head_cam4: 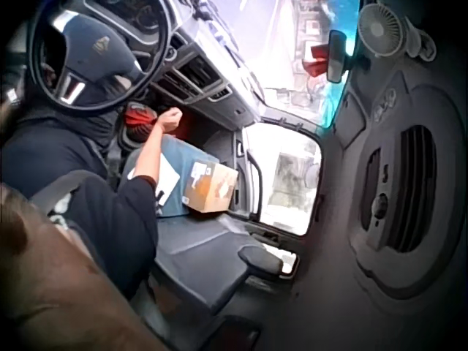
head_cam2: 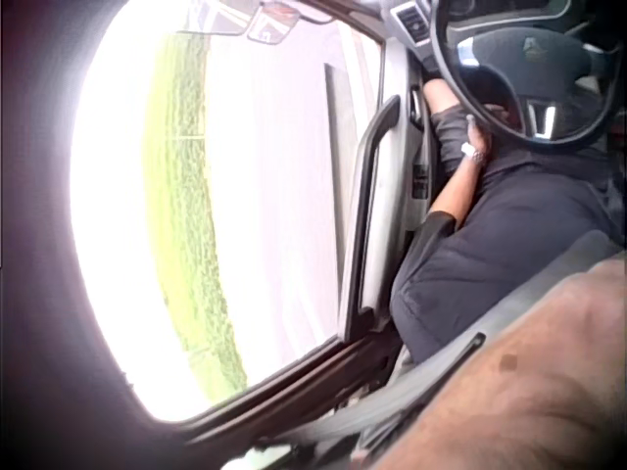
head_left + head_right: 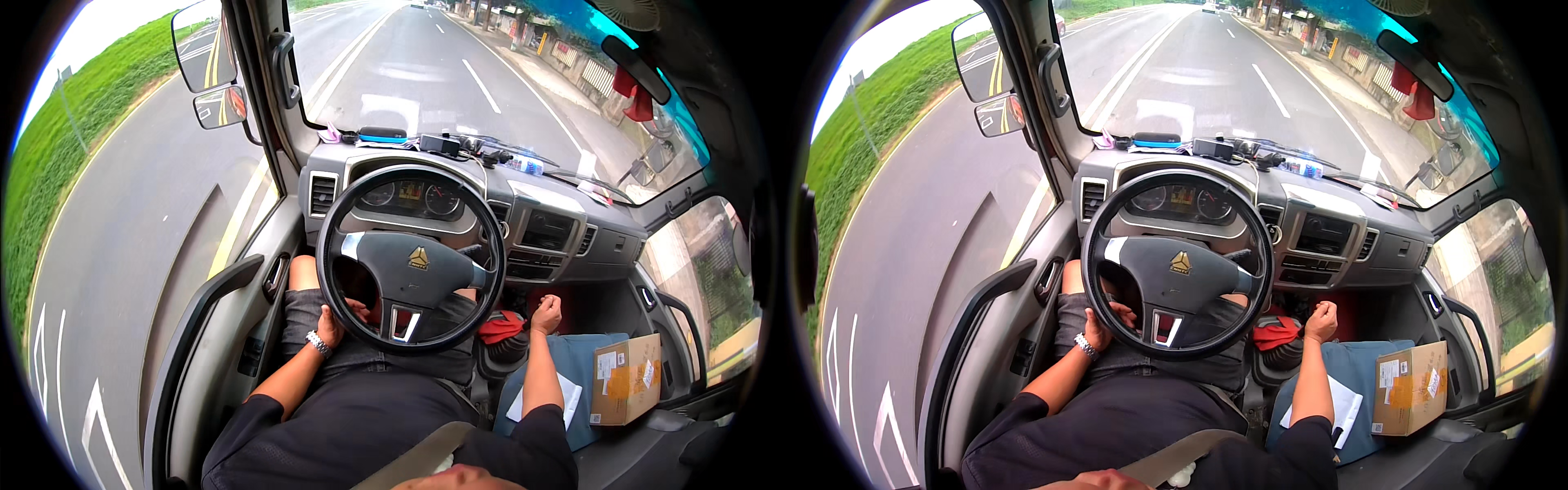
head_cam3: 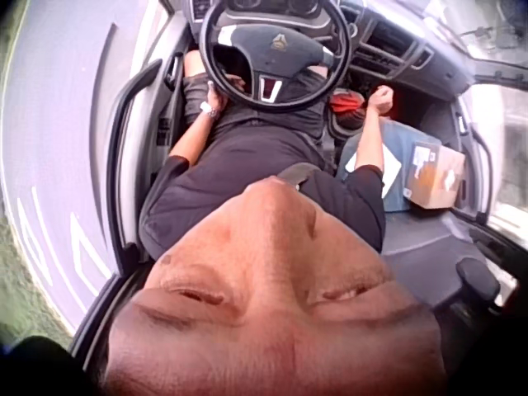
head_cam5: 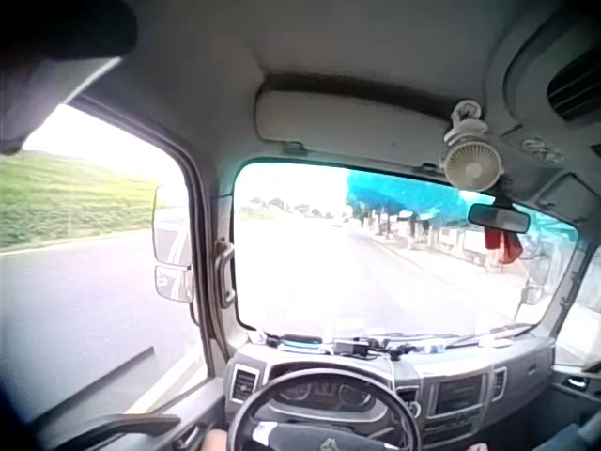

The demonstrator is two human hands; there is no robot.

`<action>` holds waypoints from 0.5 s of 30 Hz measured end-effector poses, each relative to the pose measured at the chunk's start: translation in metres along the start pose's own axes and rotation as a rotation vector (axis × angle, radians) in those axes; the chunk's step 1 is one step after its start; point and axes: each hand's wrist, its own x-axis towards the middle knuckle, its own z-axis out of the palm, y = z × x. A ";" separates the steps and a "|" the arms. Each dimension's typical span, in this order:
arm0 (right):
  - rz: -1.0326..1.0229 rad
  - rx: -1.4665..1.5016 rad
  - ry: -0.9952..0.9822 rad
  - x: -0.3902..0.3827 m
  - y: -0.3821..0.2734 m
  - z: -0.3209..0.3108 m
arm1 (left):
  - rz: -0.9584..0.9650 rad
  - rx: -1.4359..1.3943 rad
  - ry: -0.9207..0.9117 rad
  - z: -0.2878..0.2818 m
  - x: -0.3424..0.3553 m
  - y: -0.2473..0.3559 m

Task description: The person drives a truck on a public road, operating the steering wheel and a gear shifter by hand.

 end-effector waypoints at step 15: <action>-0.056 0.057 0.045 0.016 0.005 -0.008 | -0.013 0.028 0.026 0.015 0.010 -0.015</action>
